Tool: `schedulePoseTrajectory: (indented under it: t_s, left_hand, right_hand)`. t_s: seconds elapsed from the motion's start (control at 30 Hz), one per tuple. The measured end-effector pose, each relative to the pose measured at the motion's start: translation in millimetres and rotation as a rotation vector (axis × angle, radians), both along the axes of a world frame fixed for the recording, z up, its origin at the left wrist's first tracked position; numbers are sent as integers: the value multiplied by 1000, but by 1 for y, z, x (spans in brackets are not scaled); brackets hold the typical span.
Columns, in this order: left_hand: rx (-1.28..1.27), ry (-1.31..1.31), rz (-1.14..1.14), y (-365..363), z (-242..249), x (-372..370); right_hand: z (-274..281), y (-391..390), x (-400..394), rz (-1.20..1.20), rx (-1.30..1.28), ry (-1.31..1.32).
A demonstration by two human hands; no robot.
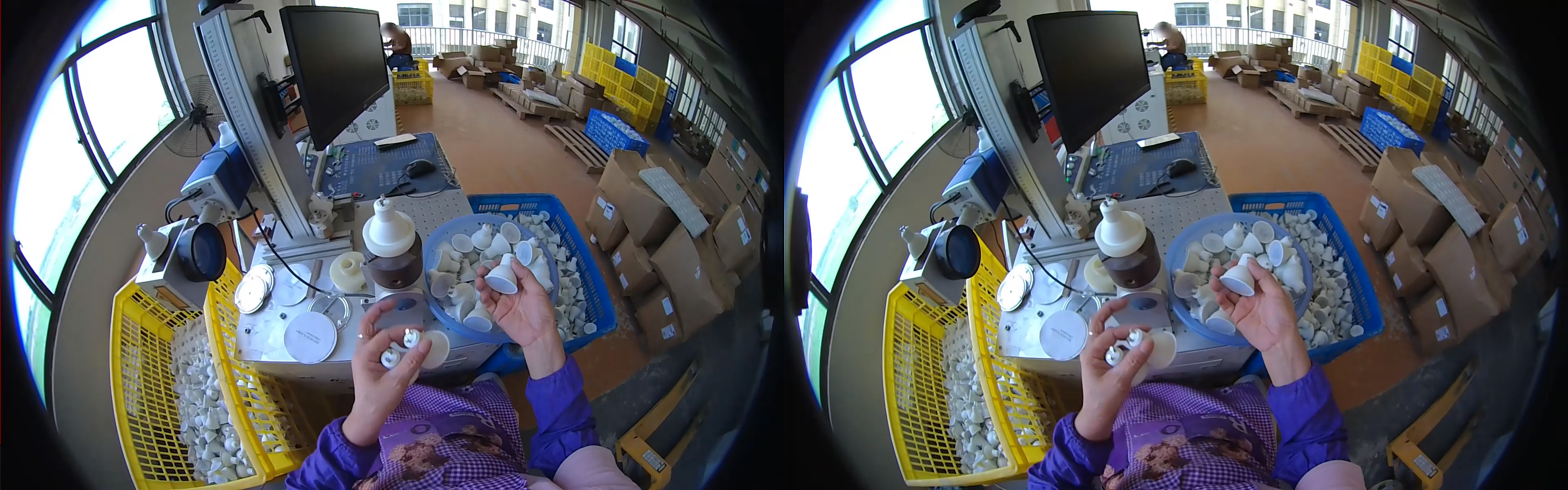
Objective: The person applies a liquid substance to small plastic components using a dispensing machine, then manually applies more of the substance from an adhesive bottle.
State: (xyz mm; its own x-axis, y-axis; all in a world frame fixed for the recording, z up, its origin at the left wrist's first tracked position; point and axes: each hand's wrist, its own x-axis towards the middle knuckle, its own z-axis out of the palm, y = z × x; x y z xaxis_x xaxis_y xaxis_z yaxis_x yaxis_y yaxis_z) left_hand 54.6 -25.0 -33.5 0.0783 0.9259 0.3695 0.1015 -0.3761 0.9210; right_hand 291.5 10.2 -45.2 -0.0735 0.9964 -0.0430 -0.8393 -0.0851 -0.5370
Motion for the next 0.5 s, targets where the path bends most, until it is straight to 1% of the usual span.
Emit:
schedulePoseTrajectory:
  t_s: [0.03,0.07,0.13,0.17,0.2,0.23,0.27,0.33,0.37,0.5]
  left_hand:
    - [59,12,33,14,16,-3]
    - [119,23,63,28,31,-5]
    - [104,-19,52,53,57,-5]
    - [109,-19,56,64,66,-3]
    - [116,-5,52,73,74,0]
    - [122,9,46,80,80,3]
    - [124,7,47,87,84,5]
    - [85,235,21,98,91,9]
    - [37,235,-8,97,96,10]
    - [73,259,-1,99,98,-1]
  right_hand:
    - [5,-2,-4,-13,-15,-85]
    - [10,-3,-8,-5,-9,-84]
    - [17,-4,-14,-23,-10,-206]
    - [21,-3,-16,-20,-5,-206]
    - [25,-2,-17,-27,41,-274]
    - [29,0,-18,-36,86,-342]
    - [31,2,-19,-37,88,-344]
    - [37,9,-22,-84,103,-440]
    - [41,13,-24,-81,106,-442]
    - [62,29,-41,-80,210,-519]
